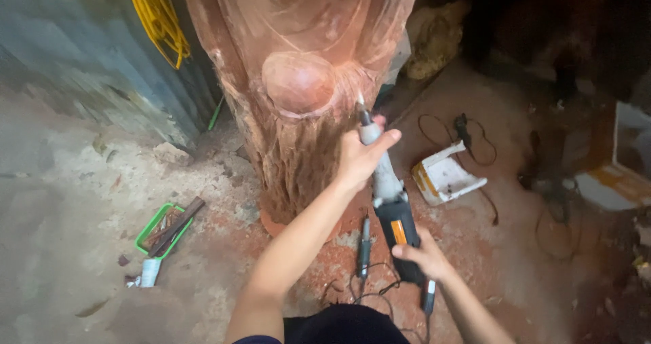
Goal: The person carves a large wooden statue with a power rotary tool, moving the tool across the wood to shape its features.
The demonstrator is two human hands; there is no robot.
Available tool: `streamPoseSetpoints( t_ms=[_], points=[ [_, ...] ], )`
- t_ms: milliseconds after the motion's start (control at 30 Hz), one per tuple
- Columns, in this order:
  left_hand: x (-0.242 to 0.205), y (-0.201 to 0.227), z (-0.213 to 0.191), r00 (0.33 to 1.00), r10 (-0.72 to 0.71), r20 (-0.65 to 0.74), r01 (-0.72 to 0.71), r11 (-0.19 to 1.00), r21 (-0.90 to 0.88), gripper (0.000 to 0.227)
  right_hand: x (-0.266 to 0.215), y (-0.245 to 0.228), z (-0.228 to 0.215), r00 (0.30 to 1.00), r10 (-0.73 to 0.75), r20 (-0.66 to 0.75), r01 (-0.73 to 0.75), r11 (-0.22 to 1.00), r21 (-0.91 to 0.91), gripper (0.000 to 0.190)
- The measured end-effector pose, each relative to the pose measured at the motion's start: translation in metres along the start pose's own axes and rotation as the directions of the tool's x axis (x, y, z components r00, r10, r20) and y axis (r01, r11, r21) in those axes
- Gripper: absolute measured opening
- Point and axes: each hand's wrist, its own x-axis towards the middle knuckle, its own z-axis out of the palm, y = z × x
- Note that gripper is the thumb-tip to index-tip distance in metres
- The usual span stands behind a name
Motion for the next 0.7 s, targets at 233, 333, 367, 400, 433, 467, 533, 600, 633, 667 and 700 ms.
streamPoseSetpoints(
  t_ms=[233,333,367,400,433,467,533,600,633,667,700],
  points=[
    [0.006,0.006,0.012,0.983,-0.181,0.036,0.185,0.946,-0.267,0.059,-0.063,-0.08,0.021,0.907,-0.295,0.301,0.075,0.816,0.573,0.121],
    [0.002,0.023,0.0,0.982,-0.188,0.015,0.187,0.966,-0.178,0.071,-0.065,-0.057,0.019,0.932,-0.328,0.154,0.215,0.843,0.493,0.115],
    [0.004,0.021,-0.002,0.982,-0.189,0.015,0.188,0.966,-0.176,0.071,-0.066,-0.06,0.019,0.932,-0.328,0.153,0.214,0.842,0.495,0.115],
    [0.007,0.02,-0.003,0.984,-0.175,0.016,0.175,0.967,-0.184,0.067,-0.065,-0.064,0.016,0.948,-0.29,0.128,0.211,0.879,0.427,0.113],
    [0.01,0.019,-0.003,0.987,-0.162,0.016,0.162,0.968,-0.192,0.063,-0.064,-0.068,0.014,0.962,-0.254,0.1,0.203,0.912,0.357,0.111],
    [0.013,0.015,-0.003,0.987,-0.161,0.013,0.16,0.968,-0.194,0.063,-0.065,-0.076,0.014,0.962,-0.254,0.104,0.202,0.913,0.356,0.111],
    [0.018,0.006,-0.003,0.989,-0.146,-0.006,0.141,0.963,-0.232,0.064,-0.069,-0.09,0.016,0.974,-0.191,0.118,0.118,0.884,0.452,0.109],
    [0.024,-0.003,-0.001,0.989,-0.146,-0.012,0.139,0.961,-0.241,0.058,-0.07,-0.103,0.016,0.977,-0.185,0.107,0.13,0.911,0.392,0.108],
    [0.027,-0.007,0.0,0.989,-0.144,-0.015,0.136,0.959,-0.249,0.054,-0.071,-0.109,0.015,0.979,-0.182,0.092,0.142,0.933,0.332,0.106],
    [0.024,0.0,-0.001,0.989,-0.145,-0.016,0.137,0.959,-0.25,0.054,-0.071,-0.112,0.015,0.979,-0.181,0.093,0.141,0.933,0.331,0.106],
    [0.021,0.006,-0.002,0.985,-0.174,-0.009,0.167,0.957,-0.239,0.055,-0.072,-0.115,0.015,0.975,-0.194,0.112,0.139,0.917,0.375,0.105]
  ],
)
